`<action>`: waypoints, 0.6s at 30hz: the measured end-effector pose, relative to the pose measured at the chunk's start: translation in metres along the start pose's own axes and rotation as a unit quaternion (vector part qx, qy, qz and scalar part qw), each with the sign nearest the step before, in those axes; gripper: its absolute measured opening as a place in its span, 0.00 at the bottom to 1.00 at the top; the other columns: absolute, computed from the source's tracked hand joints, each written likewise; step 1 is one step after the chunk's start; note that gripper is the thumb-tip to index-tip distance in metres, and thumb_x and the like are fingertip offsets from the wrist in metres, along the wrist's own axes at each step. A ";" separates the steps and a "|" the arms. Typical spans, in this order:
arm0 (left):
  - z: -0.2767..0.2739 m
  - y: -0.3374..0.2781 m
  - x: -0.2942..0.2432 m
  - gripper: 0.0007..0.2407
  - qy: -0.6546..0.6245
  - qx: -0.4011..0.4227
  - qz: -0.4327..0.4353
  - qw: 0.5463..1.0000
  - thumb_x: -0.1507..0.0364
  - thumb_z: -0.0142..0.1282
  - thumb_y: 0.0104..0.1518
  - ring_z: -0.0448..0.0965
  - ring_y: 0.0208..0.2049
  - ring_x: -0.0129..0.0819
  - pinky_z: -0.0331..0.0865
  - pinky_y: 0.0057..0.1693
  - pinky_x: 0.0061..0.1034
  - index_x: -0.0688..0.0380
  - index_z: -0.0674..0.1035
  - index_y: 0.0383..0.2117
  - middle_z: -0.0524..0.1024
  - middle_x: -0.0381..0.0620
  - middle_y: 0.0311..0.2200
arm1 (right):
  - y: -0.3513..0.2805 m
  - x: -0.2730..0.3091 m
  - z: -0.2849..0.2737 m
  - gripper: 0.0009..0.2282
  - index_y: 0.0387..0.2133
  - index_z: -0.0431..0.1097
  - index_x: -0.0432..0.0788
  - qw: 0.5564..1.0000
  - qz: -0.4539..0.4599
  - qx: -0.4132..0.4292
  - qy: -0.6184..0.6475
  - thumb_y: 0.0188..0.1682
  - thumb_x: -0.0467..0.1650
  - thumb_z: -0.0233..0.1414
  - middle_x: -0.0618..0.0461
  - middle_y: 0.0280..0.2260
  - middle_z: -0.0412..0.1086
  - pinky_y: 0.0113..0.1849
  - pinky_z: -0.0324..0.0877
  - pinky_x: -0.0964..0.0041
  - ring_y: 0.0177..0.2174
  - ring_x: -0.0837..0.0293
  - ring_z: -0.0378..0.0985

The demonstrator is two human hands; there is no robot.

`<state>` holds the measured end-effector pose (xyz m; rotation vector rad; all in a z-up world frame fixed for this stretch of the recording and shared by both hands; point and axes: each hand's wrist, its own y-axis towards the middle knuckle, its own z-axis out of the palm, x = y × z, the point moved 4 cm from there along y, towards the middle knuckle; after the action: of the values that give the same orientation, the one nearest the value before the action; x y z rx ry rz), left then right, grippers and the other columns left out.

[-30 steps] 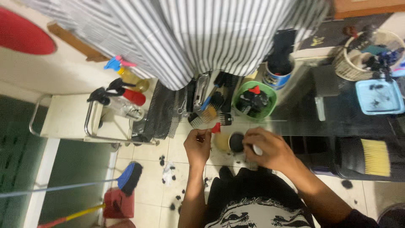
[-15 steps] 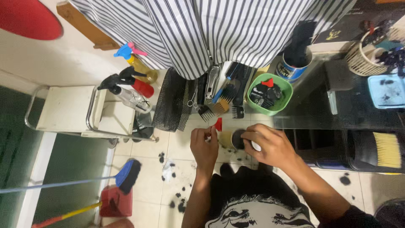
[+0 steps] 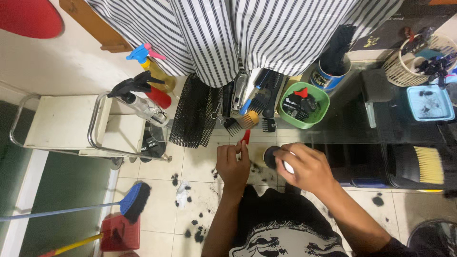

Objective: The person cleans haircutting guards and tools by brushing them with a neck duster and placing them into a small container.

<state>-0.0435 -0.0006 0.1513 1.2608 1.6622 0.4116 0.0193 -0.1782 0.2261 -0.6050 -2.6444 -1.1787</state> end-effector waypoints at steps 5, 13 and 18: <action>-0.004 0.000 0.003 0.09 0.011 -0.010 0.006 1.000 0.80 0.66 0.55 0.73 0.28 0.36 0.67 0.30 0.27 0.61 0.74 0.25 0.72 0.45 0.26 | 0.001 0.002 -0.004 0.10 0.34 0.73 0.36 0.998 -0.017 -0.065 -0.017 0.39 0.22 0.64 0.45 0.36 0.73 0.31 0.72 0.62 0.30 0.51 0.77; -0.012 0.003 -0.004 0.09 0.017 -0.033 0.028 0.999 0.81 0.67 0.54 0.74 0.29 0.37 0.68 0.31 0.28 0.62 0.74 0.25 0.73 0.44 0.26 | -0.003 0.013 -0.001 0.10 0.34 0.73 0.36 0.998 -0.006 -0.063 -0.002 0.39 0.22 0.63 0.45 0.35 0.73 0.32 0.73 0.63 0.30 0.53 0.77; -0.010 0.003 -0.005 0.09 -0.012 -0.025 0.029 0.999 0.82 0.68 0.53 0.73 0.28 0.36 0.67 0.30 0.27 0.62 0.76 0.26 0.73 0.45 0.27 | -0.003 0.020 0.005 0.08 0.30 0.75 0.39 0.999 0.018 0.039 0.012 0.38 0.23 0.64 0.51 0.30 0.73 0.30 0.74 0.63 0.28 0.53 0.78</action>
<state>-0.0504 -0.0010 0.1608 1.2736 1.5891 0.4682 0.0003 -0.1705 0.2271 -0.6184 -2.6331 -1.0606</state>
